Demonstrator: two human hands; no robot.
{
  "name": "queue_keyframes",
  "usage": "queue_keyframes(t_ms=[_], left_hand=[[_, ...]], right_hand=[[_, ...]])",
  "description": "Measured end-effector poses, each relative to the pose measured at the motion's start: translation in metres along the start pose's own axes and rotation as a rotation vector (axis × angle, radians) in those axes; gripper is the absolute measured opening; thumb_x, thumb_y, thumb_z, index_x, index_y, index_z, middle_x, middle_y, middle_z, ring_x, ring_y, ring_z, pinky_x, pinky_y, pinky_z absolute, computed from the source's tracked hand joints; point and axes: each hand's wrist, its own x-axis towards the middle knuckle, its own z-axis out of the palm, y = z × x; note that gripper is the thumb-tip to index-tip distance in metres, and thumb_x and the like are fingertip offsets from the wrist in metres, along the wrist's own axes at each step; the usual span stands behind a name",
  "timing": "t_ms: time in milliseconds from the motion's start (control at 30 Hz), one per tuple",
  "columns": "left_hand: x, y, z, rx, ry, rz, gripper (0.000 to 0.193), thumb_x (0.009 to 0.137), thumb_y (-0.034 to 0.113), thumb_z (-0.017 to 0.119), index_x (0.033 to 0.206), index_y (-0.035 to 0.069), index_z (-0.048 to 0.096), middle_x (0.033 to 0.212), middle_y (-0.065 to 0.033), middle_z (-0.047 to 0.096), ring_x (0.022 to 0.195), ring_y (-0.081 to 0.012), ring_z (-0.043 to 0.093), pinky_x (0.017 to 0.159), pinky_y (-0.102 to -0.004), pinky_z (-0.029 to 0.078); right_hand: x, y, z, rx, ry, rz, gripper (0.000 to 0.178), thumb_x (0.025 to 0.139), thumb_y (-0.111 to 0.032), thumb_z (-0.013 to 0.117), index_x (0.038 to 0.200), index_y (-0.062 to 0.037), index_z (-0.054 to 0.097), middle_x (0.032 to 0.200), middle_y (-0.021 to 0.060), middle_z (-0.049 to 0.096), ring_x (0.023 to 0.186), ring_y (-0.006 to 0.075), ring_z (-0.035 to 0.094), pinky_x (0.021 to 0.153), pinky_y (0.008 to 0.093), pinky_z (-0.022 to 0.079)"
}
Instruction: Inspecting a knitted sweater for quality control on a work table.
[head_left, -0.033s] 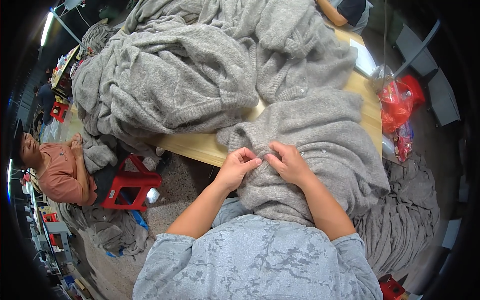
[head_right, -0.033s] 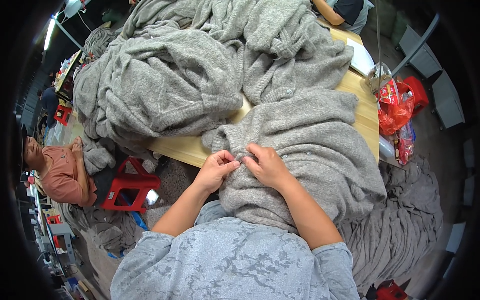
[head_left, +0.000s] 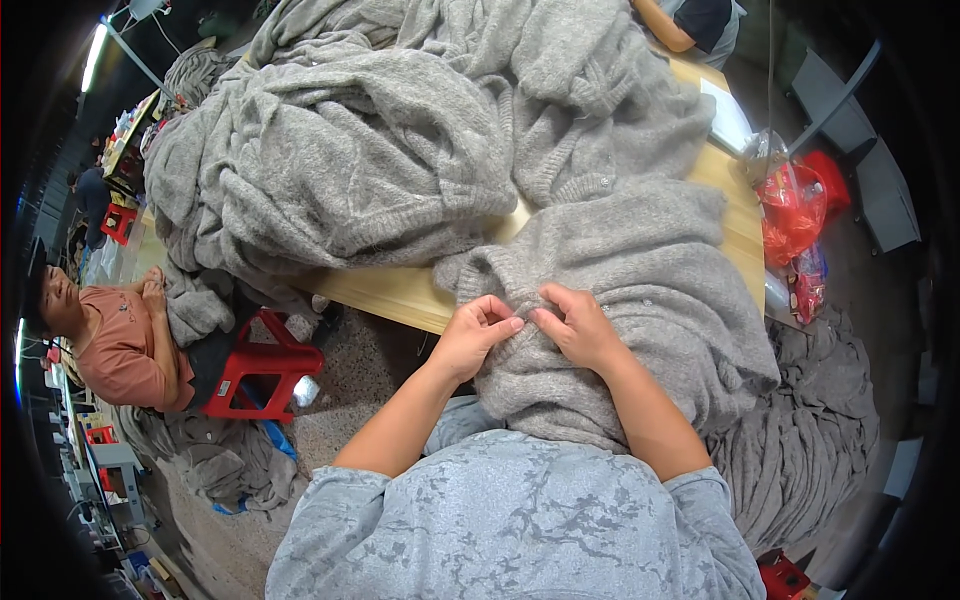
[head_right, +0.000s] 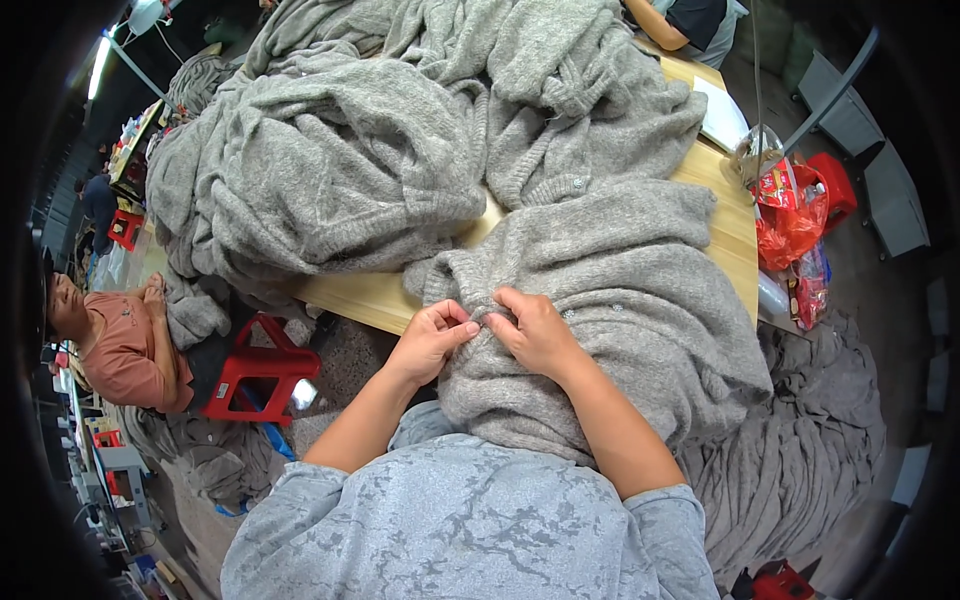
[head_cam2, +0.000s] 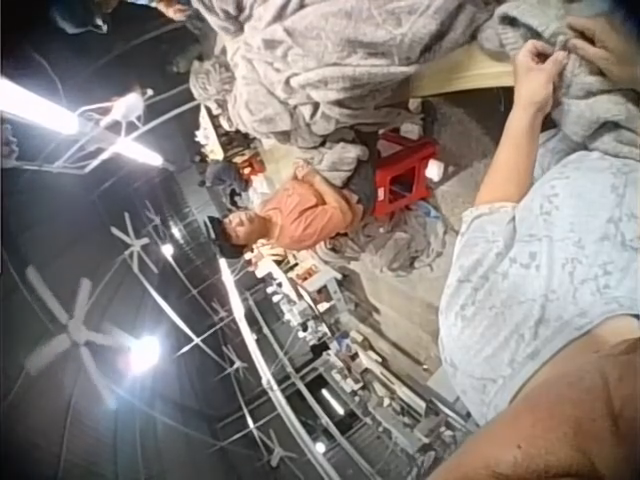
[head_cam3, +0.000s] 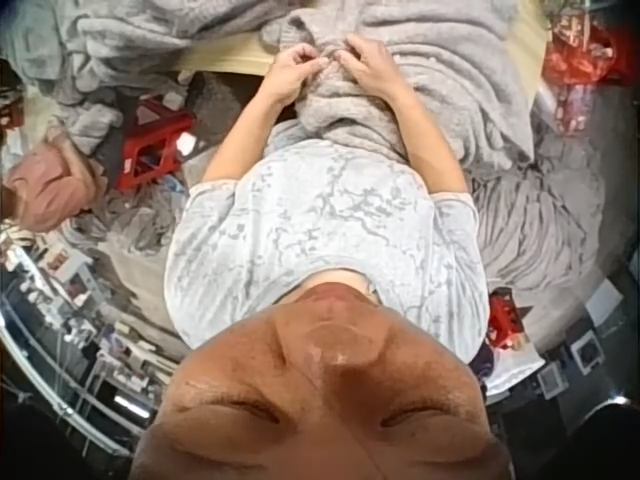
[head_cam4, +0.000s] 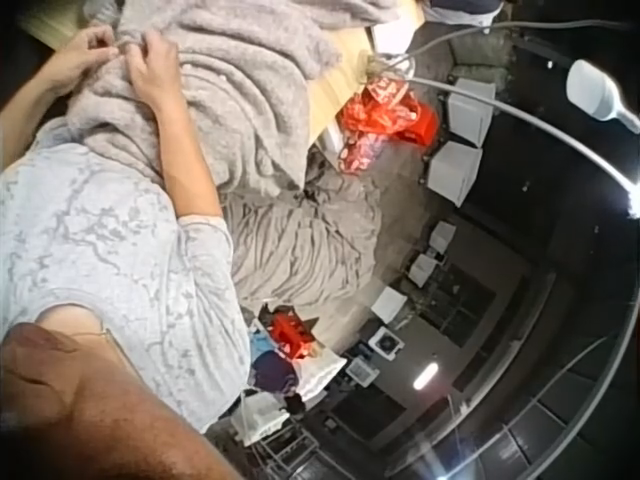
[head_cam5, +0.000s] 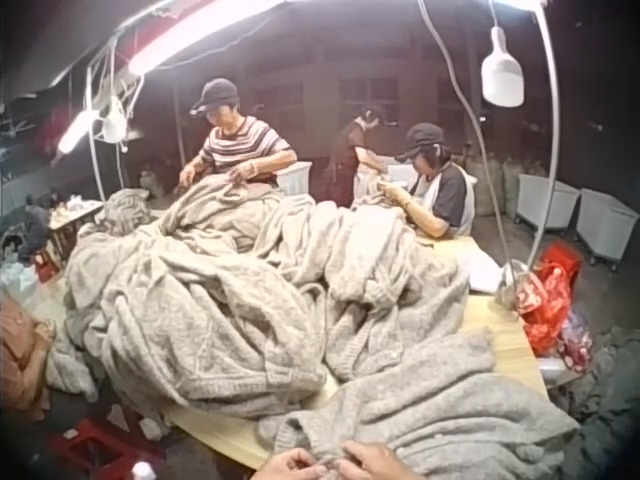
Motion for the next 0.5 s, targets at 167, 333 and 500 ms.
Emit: queue_keyframes(t_ms=[167,333,500], left_hand=[[0.003,-0.005,0.0,0.03,-0.015,0.106,0.009,0.082,0.005,0.067,0.083,0.004,0.058,0.074,0.0004,0.059,0.06,-0.0032,0.05,0.052,-0.0174,0.038],[-0.002,-0.002,0.004,0.268,0.065,0.281,0.008,0.081,0.003,0.067,0.082,0.004,0.058,0.077,-0.0005,0.06,0.065,-0.0043,0.053,0.058,-0.0187,0.042],[-0.009,0.001,0.015,0.604,0.141,0.612,0.008,0.081,-0.002,0.063,0.08,0.001,0.057,0.081,-0.0022,0.061,0.068,-0.0055,0.053,0.06,-0.0207,0.044]], right_hand=[[0.006,0.014,0.002,0.194,-0.061,0.166,0.015,0.085,-0.015,0.061,0.084,-0.0011,0.056,0.062,-0.0044,0.047,0.06,0.0038,0.039,0.052,0.0235,0.034],[0.008,0.018,0.001,0.296,-0.069,0.148,0.021,0.087,-0.018,0.06,0.076,-0.0012,0.055,0.059,-0.0027,0.045,0.059,0.0056,0.036,0.052,0.0255,0.034],[0.009,0.02,0.006,0.308,-0.034,0.168,0.024,0.087,-0.019,0.06,0.073,-0.001,0.054,0.06,-0.0037,0.045,0.06,0.0049,0.038,0.052,0.0262,0.034]])
